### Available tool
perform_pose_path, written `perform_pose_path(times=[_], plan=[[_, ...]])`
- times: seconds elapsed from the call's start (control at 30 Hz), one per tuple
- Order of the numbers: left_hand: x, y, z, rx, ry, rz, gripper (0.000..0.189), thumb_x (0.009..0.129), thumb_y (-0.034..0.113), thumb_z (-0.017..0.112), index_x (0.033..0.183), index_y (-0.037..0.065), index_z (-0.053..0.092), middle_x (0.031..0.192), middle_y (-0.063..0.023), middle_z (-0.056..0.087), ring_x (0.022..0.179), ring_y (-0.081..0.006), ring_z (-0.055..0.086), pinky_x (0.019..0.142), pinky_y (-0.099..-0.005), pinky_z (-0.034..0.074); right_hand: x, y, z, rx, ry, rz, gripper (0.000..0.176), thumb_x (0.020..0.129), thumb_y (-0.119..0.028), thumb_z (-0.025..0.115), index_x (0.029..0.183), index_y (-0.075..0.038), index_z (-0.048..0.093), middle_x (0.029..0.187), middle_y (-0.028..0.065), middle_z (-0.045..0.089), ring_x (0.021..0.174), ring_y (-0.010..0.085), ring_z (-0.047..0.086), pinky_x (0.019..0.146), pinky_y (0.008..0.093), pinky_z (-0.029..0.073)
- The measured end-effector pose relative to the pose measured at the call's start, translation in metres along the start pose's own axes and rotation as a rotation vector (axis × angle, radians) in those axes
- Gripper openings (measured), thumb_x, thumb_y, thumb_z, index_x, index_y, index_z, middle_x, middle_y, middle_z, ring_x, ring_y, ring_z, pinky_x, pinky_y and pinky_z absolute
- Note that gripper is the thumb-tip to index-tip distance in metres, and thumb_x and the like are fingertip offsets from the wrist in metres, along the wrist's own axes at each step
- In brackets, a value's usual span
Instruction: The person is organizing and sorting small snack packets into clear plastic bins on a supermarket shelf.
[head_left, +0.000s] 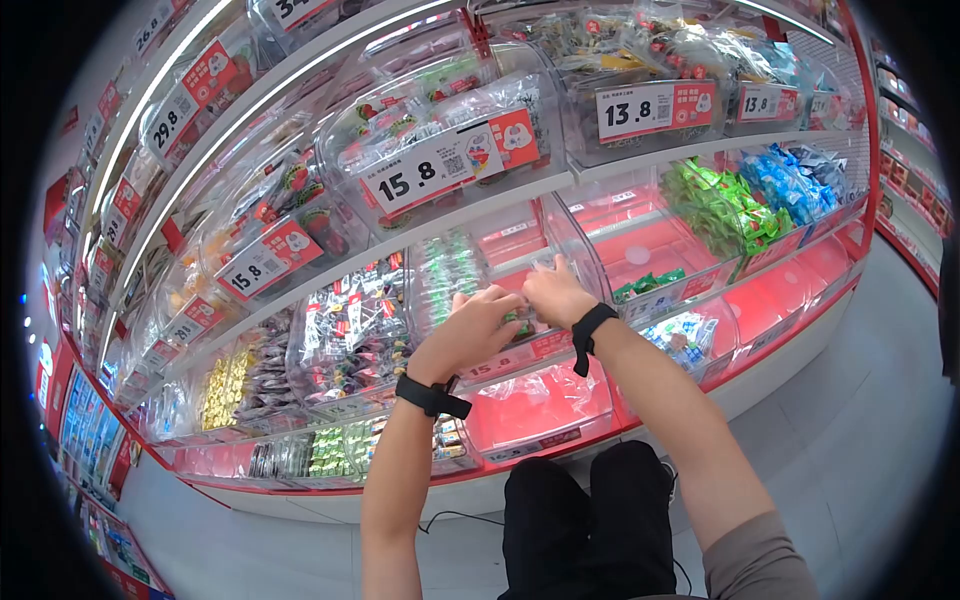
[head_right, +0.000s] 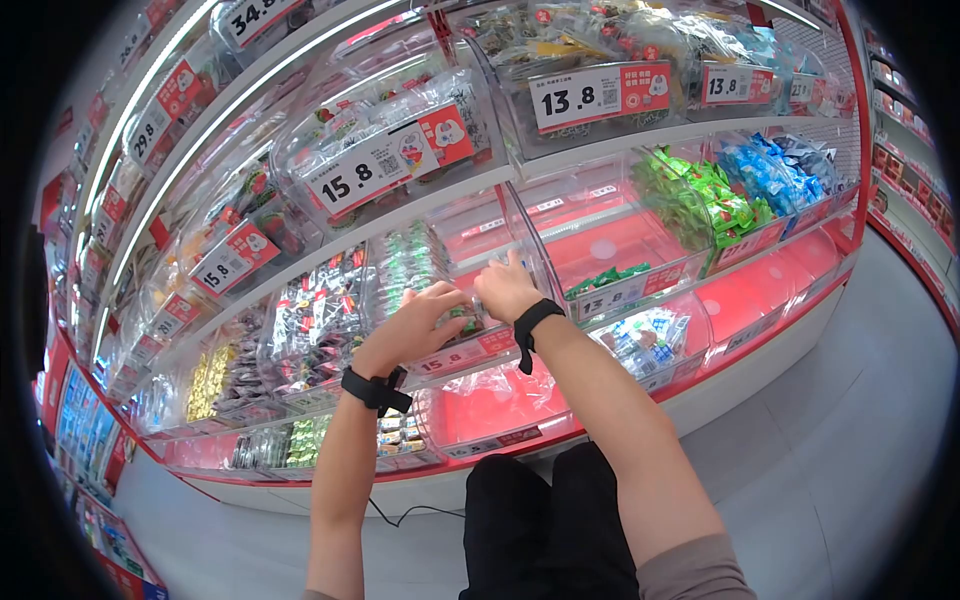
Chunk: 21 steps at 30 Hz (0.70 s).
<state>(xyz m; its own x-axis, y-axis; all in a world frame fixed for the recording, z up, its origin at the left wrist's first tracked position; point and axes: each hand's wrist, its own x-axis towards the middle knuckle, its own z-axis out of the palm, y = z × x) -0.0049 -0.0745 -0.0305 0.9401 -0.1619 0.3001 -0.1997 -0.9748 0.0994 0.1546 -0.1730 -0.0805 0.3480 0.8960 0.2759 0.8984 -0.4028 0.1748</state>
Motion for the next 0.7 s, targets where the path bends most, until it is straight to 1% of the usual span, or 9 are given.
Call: perform_pose_path(times=[0.07,0.17,0.27,0.37,0.47,0.57,0.67,0.7], plan=[[0.001,-0.002,0.0,0.025,-0.02,0.003,0.026,0.086,0.023,0.056,0.108,0.011,0.059,0.104,-0.0122,0.057,0.096,-0.0314,0.055,0.088,-0.041,0.033,-0.003,0.001,0.001,0.021,0.278,0.069,0.015,0.081,-0.015,0.06,0.092,-0.01,0.069,0.099,0.0063,0.067,0.108,0.025,0.054,0.095,0.0465,0.034],[0.001,0.002,-0.003,0.01,-0.045,-0.041,0.022,0.088,0.022,0.058,0.107,0.01,0.058,0.105,-0.0083,0.058,0.1,-0.0279,0.055,0.093,-0.0442,0.032,-0.004,0.006,-0.004,0.322,0.585,0.136,0.016,0.081,-0.022,0.064,0.089,-0.009,0.068,0.094,0.0061,0.064,0.101,0.023,0.053,0.089,0.0421,0.035],[0.0,0.002,-0.002,-0.046,0.0,-0.046,0.026,0.086,0.022,0.06,0.108,0.009,0.056,0.104,-0.0082,0.06,0.098,-0.0278,0.057,0.095,-0.0439,0.031,-0.004,0.006,-0.005,0.617,0.808,0.058,0.025,0.079,-0.031,0.068,0.086,-0.007,0.068,0.094,0.007,0.063,0.101,0.0228,0.052,0.089,0.0405,0.033],[-0.003,0.003,0.003,-0.141,0.126,-0.042,0.029,0.084,0.021,0.062,0.108,0.006,0.054,0.103,-0.0091,0.061,0.097,-0.0265,0.058,0.095,-0.0425,0.031,-0.002,0.005,-0.01,0.555,0.943,0.106,0.032,0.08,-0.037,0.07,0.087,-0.006,0.068,0.083,0.0048,0.065,0.085,0.0194,0.058,0.074,0.0373,0.04],[-0.004,-0.001,0.006,-0.188,0.124,-0.089,0.03,0.083,0.021,0.063,0.107,0.005,0.055,0.103,-0.0102,0.062,0.097,-0.025,0.059,0.094,-0.0414,0.032,-0.012,0.008,-0.022,1.198,0.65,0.234,0.036,0.083,-0.04,0.068,0.085,-0.003,0.068,0.073,0.0062,0.065,0.068,0.0145,0.061,0.062,0.0332,0.045],[-0.002,-0.003,0.01,-0.113,0.183,0.014,0.027,0.083,0.023,0.062,0.103,0.006,0.057,0.098,-0.0109,0.062,0.091,-0.0285,0.058,0.087,-0.0372,0.033,-0.011,0.009,-0.02,1.306,0.638,0.203,0.041,0.082,-0.039,0.069,0.093,0.001,0.067,0.067,0.0103,0.064,0.058,0.0208,0.061,0.056,0.0336,0.047],[-0.002,0.002,0.007,-0.104,0.158,-0.002,0.025,0.083,0.023,0.062,0.102,0.007,0.058,0.097,-0.0102,0.062,0.089,-0.0282,0.057,0.086,-0.0371,0.033,-0.012,0.007,-0.018,1.389,0.663,0.168,0.037,0.08,-0.034,0.071,0.096,-0.001,0.068,0.074,0.0117,0.067,0.064,0.0195,0.063,0.062,0.0327,0.049],[-0.002,0.001,0.007,-0.104,0.163,0.006,0.025,0.083,0.023,0.062,0.101,0.007,0.059,0.097,-0.0102,0.062,0.089,-0.0282,0.057,0.085,-0.0373,0.033,-0.013,0.008,-0.019,1.334,0.653,0.165,0.035,0.08,-0.032,0.071,0.096,-0.001,0.068,0.074,0.0101,0.067,0.064,0.0166,0.062,0.062,0.0315,0.049]])
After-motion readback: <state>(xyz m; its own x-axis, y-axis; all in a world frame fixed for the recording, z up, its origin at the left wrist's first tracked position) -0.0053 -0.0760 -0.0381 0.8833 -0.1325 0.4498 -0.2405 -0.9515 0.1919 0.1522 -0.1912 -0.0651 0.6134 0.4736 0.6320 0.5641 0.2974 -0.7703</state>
